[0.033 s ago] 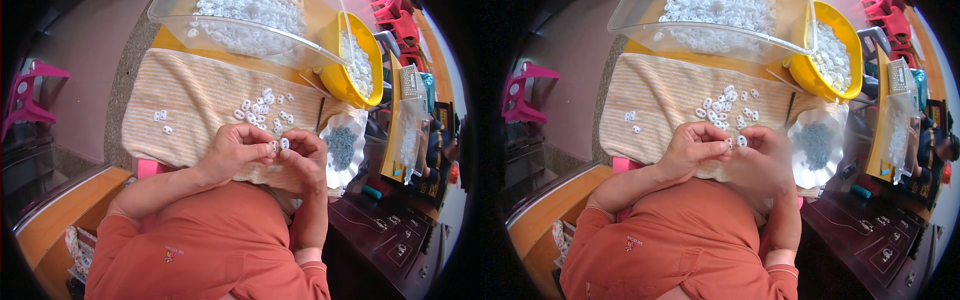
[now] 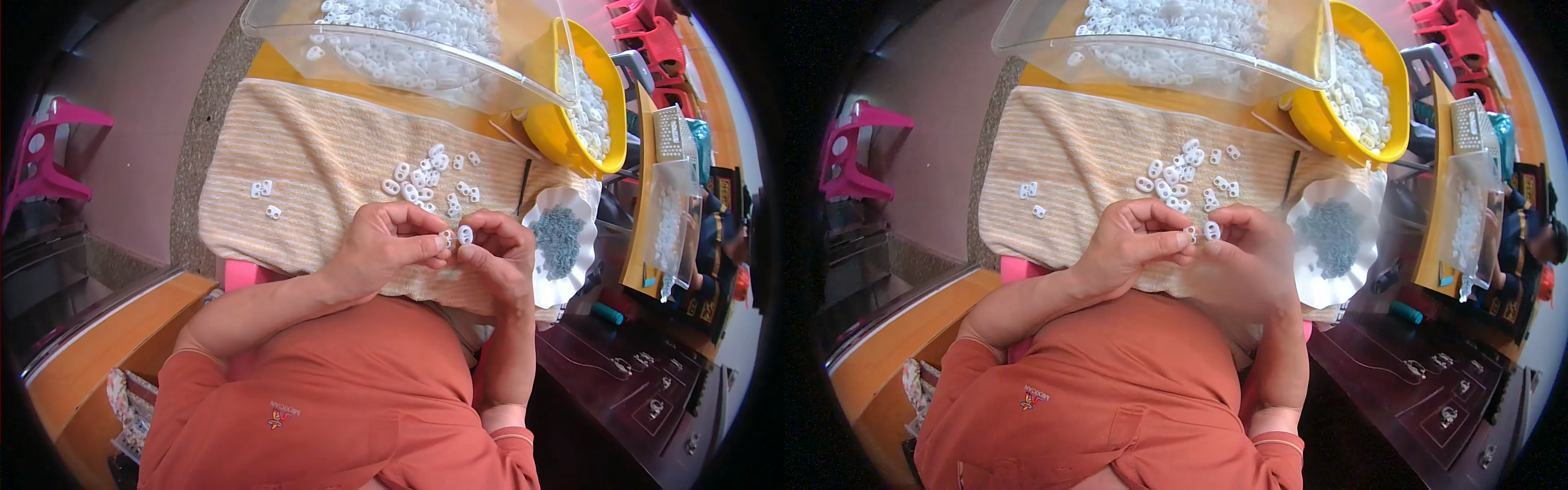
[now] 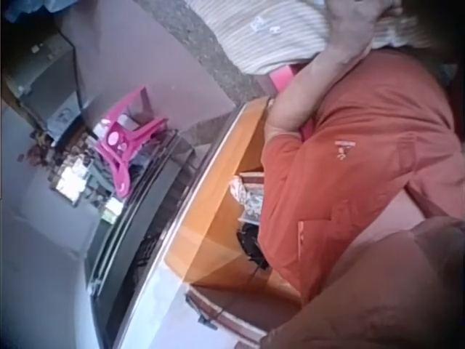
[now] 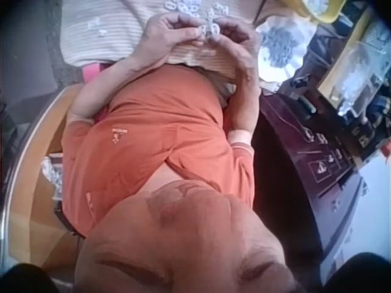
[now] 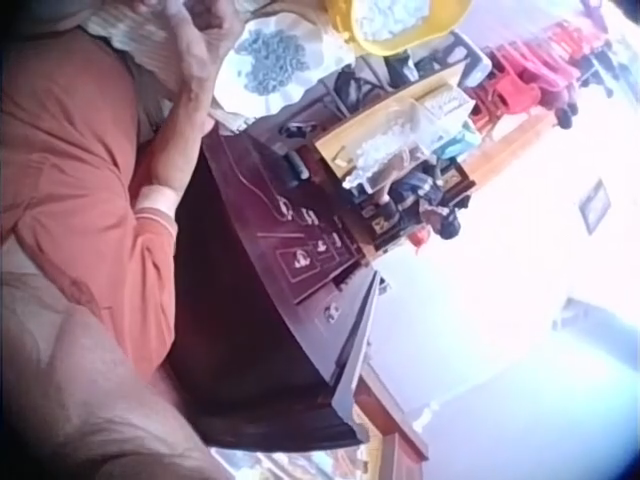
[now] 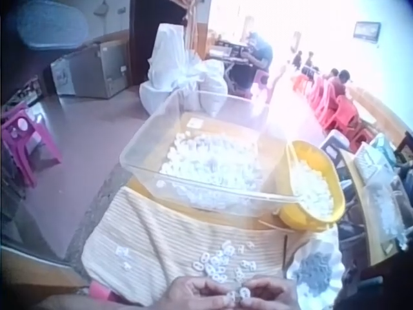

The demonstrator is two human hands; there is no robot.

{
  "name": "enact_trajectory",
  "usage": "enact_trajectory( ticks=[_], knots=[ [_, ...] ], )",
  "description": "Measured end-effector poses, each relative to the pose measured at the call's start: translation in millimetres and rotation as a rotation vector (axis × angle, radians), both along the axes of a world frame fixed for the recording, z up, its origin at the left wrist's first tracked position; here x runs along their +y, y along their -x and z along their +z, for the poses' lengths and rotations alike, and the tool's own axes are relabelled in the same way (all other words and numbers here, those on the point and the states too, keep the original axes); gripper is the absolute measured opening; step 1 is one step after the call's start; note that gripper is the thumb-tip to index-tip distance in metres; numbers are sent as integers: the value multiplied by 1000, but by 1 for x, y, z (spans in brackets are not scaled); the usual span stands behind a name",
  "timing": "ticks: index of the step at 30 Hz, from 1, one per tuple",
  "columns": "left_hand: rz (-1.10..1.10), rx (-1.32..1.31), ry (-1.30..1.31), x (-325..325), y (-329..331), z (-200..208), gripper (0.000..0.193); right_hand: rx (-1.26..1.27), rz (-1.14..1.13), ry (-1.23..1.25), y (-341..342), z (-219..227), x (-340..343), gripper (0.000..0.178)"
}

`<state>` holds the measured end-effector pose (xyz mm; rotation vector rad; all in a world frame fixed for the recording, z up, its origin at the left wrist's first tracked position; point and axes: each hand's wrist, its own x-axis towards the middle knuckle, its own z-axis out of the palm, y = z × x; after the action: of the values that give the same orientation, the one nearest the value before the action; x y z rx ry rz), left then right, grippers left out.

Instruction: Manual assembly of small white plastic components at a workbench.

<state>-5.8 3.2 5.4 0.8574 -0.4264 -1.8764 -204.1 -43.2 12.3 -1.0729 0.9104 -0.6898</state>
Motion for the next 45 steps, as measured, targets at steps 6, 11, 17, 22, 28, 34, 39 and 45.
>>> enact_trajectory(
  ticks=[6, 11, 17, 22, 28, 34, 39, 45],
  knots=[
    [3, -5, -7, -1, 0, 0, 15, -15, -16, -40, -1, 0, -1, 31],
    [15, -16, -6, -1, 0, -2, 14, 23, -16, -1, 0, -4, -1, 30],
    [32, -10, -17, 0, 0, -3, 14, 151, 14, 157, -4, 1, 0, 27],
    [35, -29, 0, 0, 0, -5, 14, 106, -16, 231, -5, 0, 0, 25],
    [34, -15, -3, 0, 0, -2, 14, 58, -15, 248, -8, 1, 1, 26],
    [20, -10, 10, 0, -1, -2, 14, 25, -27, 140, -9, -2, 2, 12],
    [27, 0, 9, 1, 1, -4, 14, -10, -58, 166, -9, -5, 4, 19],
    [47, -1, 5, 0, 0, -3, 12, -80, -105, 0, -13, -2, 8, 25]
  ],
)
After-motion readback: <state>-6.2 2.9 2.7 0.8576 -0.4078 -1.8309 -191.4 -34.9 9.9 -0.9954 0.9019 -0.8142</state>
